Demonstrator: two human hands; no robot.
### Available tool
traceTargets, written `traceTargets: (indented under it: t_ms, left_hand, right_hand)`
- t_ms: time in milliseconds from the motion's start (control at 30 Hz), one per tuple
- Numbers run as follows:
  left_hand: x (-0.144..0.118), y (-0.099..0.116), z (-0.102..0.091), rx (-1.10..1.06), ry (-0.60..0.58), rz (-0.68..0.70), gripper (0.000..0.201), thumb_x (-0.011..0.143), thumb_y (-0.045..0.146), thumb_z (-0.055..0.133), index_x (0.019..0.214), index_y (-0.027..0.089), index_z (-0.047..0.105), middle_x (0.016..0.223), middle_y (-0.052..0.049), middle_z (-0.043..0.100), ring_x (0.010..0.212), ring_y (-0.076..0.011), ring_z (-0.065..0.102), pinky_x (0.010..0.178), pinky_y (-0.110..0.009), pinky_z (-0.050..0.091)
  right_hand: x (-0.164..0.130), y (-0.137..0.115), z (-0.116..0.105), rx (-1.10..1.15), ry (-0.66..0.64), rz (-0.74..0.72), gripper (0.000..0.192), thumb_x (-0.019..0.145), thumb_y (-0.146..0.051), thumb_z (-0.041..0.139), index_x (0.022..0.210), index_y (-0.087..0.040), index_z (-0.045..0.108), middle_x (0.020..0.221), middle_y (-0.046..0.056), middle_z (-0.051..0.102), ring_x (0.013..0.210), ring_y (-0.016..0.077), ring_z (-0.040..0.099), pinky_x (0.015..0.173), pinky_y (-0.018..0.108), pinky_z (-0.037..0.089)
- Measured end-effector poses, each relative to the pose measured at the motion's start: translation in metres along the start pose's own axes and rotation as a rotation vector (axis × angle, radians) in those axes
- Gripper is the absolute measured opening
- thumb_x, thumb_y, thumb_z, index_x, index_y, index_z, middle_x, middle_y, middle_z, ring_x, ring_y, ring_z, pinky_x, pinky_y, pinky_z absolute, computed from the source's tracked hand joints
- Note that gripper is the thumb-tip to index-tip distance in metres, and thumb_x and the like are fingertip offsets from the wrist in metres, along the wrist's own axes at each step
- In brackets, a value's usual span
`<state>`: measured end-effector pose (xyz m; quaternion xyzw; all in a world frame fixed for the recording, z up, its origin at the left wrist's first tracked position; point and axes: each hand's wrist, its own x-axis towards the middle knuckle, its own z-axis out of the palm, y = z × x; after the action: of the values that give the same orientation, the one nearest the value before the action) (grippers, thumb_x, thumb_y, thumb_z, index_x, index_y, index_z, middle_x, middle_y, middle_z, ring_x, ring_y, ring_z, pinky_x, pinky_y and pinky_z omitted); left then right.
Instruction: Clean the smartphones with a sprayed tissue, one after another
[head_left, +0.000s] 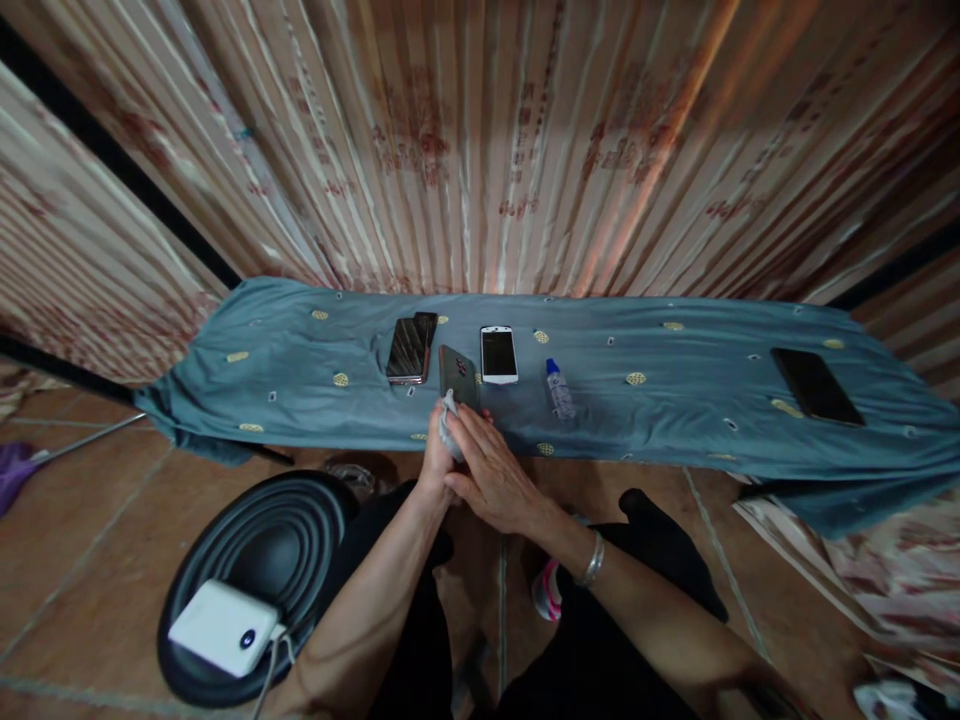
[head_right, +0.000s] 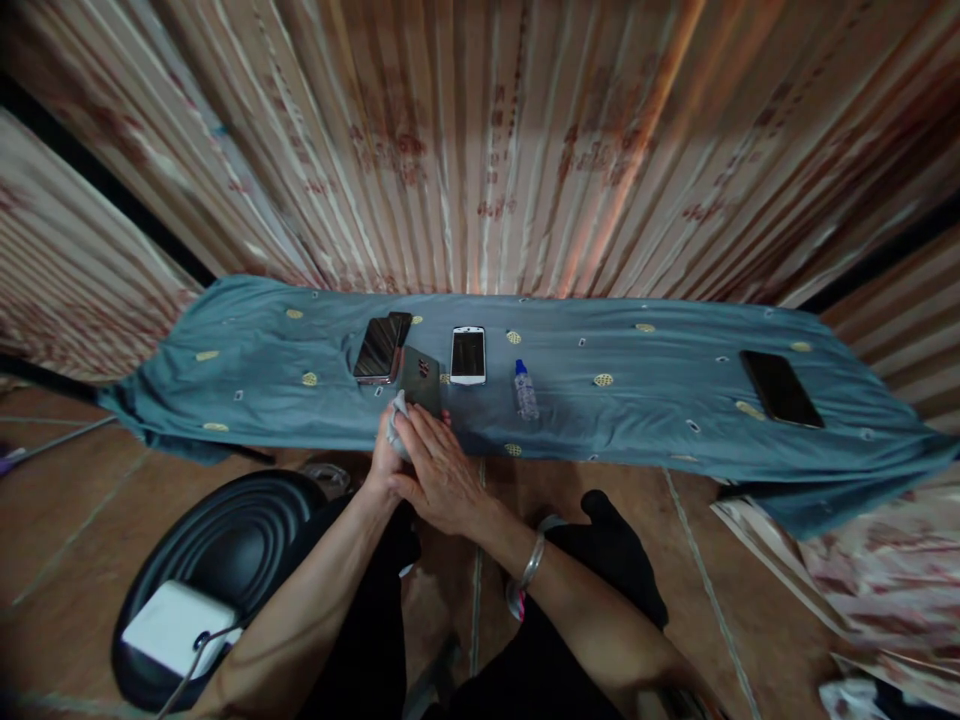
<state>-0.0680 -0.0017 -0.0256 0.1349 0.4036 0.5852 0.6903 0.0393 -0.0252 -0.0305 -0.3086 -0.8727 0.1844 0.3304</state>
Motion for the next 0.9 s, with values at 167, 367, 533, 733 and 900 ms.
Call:
traceTargets:
  t_ms: [167, 367, 533, 733, 900]
  left_hand:
    - [-0.012, 0.014, 0.011, -0.084, 0.101, -0.033, 0.040, 0.085, 0.053, 0.053, 0.090, 0.018, 0.071, 0.089, -0.009, 0.076, 0.112, -0.0262, 0.067, 0.098, -0.036, 0.051]
    - [-0.022, 0.005, 0.018, -0.094, -0.007, 0.049, 0.033, 0.082, 0.044, 0.062, 0.099, 0.018, 0.074, 0.108, -0.007, 0.076, 0.132, -0.0262, 0.055, 0.111, -0.035, 0.042]
    - [-0.024, -0.003, 0.018, -0.078, -0.055, 0.033, 0.037, 0.080, 0.041, 0.066, 0.110, 0.023, 0.072, 0.128, -0.004, 0.070, 0.139, -0.0250, 0.048, 0.117, -0.037, 0.036]
    - [-0.023, -0.004, 0.012, -0.019, -0.048, 0.065, 0.039, 0.076, 0.040, 0.073, 0.111, 0.022, 0.074, 0.127, -0.005, 0.070, 0.135, -0.0260, 0.052, 0.112, -0.037, 0.040]
    - [-0.027, -0.014, 0.009, 0.102, -0.115, 0.004, 0.037, 0.067, 0.044, 0.082, 0.089, 0.016, 0.076, 0.094, -0.008, 0.077, 0.115, -0.0312, 0.063, 0.096, -0.041, 0.049]
  right_hand:
    - [0.000, 0.008, 0.007, -0.026, 0.057, 0.030, 0.072, 0.102, -0.055, 0.029, 0.159, -0.013, 0.017, 0.161, 0.019, 0.031, 0.153, 0.0283, 0.021, 0.121, 0.055, 0.028]
    - [0.004, 0.021, 0.001, -0.022, 0.080, 0.118, 0.070, 0.101, -0.052, 0.032, 0.160, -0.017, 0.016, 0.162, 0.015, 0.030, 0.153, 0.0279, 0.023, 0.122, 0.055, 0.027]
    - [0.006, 0.023, -0.010, 0.063, 0.067, 0.106, 0.065, 0.103, -0.045, 0.032, 0.160, -0.021, 0.015, 0.164, 0.010, 0.027, 0.153, 0.0237, 0.022, 0.124, 0.051, 0.026]
    - [0.009, 0.019, -0.020, 0.170, 0.075, 0.099, 0.061, 0.103, -0.042, 0.032, 0.160, -0.024, 0.018, 0.166, 0.004, 0.024, 0.154, 0.0200, 0.019, 0.126, 0.046, 0.024]
    - [0.013, 0.031, -0.028, 0.138, 0.115, 0.172, 0.061, 0.103, -0.040, 0.032, 0.160, -0.027, 0.014, 0.168, 0.002, 0.015, 0.155, 0.0200, 0.015, 0.126, 0.046, 0.020]
